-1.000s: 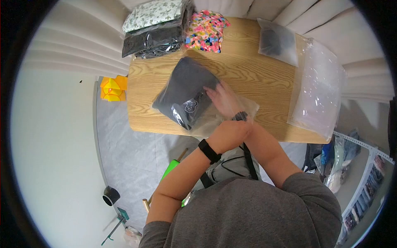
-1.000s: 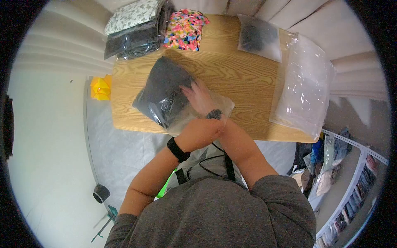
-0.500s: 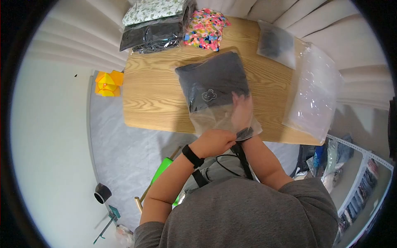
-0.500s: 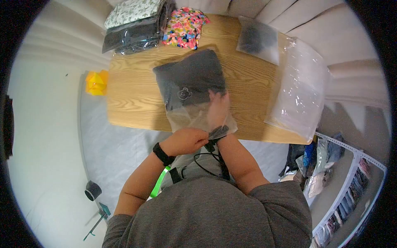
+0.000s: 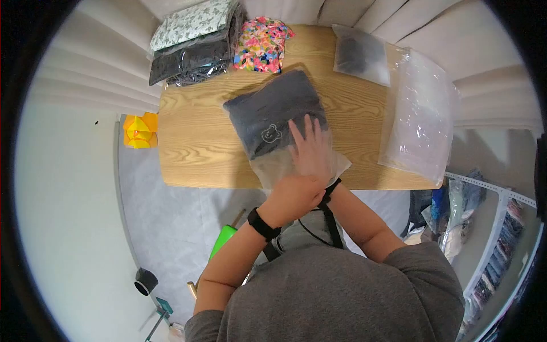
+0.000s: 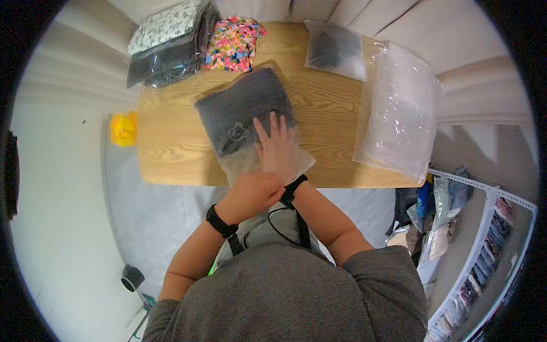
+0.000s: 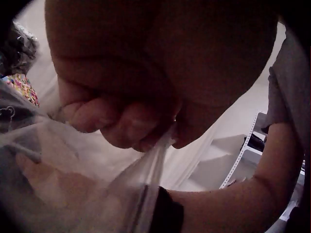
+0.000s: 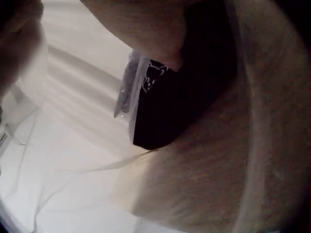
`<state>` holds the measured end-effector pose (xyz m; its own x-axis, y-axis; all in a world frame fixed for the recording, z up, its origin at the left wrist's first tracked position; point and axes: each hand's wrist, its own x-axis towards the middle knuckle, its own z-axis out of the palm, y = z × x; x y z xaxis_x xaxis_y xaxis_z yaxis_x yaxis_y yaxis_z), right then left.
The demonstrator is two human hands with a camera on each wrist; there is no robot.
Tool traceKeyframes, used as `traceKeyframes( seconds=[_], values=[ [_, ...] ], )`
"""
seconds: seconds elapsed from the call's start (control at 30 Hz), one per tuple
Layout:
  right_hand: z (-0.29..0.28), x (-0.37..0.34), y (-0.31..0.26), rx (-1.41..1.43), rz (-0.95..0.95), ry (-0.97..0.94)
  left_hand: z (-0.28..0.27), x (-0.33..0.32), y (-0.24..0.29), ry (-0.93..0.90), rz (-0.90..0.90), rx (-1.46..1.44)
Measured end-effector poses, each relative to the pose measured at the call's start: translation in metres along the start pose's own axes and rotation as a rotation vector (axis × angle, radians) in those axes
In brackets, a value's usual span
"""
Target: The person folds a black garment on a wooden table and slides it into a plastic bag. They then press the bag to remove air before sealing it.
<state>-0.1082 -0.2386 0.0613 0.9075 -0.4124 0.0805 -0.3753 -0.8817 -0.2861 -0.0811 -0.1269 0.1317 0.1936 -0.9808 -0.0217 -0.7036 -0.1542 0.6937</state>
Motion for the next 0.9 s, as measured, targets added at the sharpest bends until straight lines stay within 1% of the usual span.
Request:
traceKeyframes(
  seconds=[0.03, 0.07, 0.13, 0.17, 0.27, 0.33, 0.37, 0.43, 0.47, 0.53, 0.57, 0.63, 0.7, 0.77, 0.83, 0.87, 0.9],
  values=[
    [0.003, 0.002, 0.000, 0.033, 0.075, 0.011, 0.003, -0.001, 0.000, 0.013, 0.006, -0.009],
    [0.011, 0.002, 0.003, 0.036, 0.080, 0.009, 0.005, -0.002, -0.002, 0.008, 0.005, -0.011],
    [0.027, 0.001, 0.010, 0.009, 0.103, -0.006, 0.007, -0.004, -0.003, -0.005, -0.061, -0.012],
    [0.033, -0.001, 0.012, 0.007, 0.106, -0.002, 0.006, -0.003, -0.003, -0.007, -0.056, -0.011],
    [0.029, 0.001, -0.005, -0.019, 0.136, 0.014, -0.001, -0.002, -0.001, -0.019, -0.046, 0.002],
    [0.011, 0.003, -0.023, 0.012, 0.010, -0.037, 0.004, -0.004, -0.001, 0.050, 0.010, 0.057],
    [0.019, 0.005, -0.022, 0.012, 0.006, -0.038, 0.006, -0.004, -0.001, 0.053, 0.007, 0.057],
    [0.040, 0.006, -0.017, 0.100, -0.181, -0.155, 0.011, -0.006, 0.002, -0.105, 0.017, 0.045],
    [0.045, 0.002, -0.017, 0.100, -0.180, -0.161, 0.013, -0.008, 0.004, -0.106, 0.015, 0.040],
    [0.048, -0.001, -0.020, -0.022, -0.160, -0.103, 0.010, -0.008, 0.003, -0.140, 0.005, 0.019],
    [0.048, -0.013, -0.016, -0.021, -0.158, -0.104, 0.005, -0.012, 0.001, -0.142, 0.005, 0.018],
    [0.042, -0.060, 0.009, 0.583, -0.363, -0.144, -0.014, -0.025, -0.008, 0.012, -0.181, -0.257],
    [-0.001, -0.095, 0.029, 0.234, -0.613, -0.318, -0.019, -0.045, -0.037, 0.176, -0.420, -0.147],
    [-0.030, -0.105, 0.079, 0.650, -0.299, -0.968, -0.009, -0.068, -0.083, 0.441, -0.652, -0.234],
    [-0.057, -0.095, 0.116, 0.812, -0.016, -0.631, -0.001, -0.084, -0.119, 0.613, -0.625, -0.363],
    [-0.062, -0.083, 0.127, 0.809, 0.195, -0.520, 0.005, -0.088, -0.137, 0.607, -0.624, -0.367],
    [-0.064, -0.071, 0.136, 0.798, 0.404, -0.402, 0.011, -0.089, -0.153, 0.605, -0.680, -0.482]
  ],
)
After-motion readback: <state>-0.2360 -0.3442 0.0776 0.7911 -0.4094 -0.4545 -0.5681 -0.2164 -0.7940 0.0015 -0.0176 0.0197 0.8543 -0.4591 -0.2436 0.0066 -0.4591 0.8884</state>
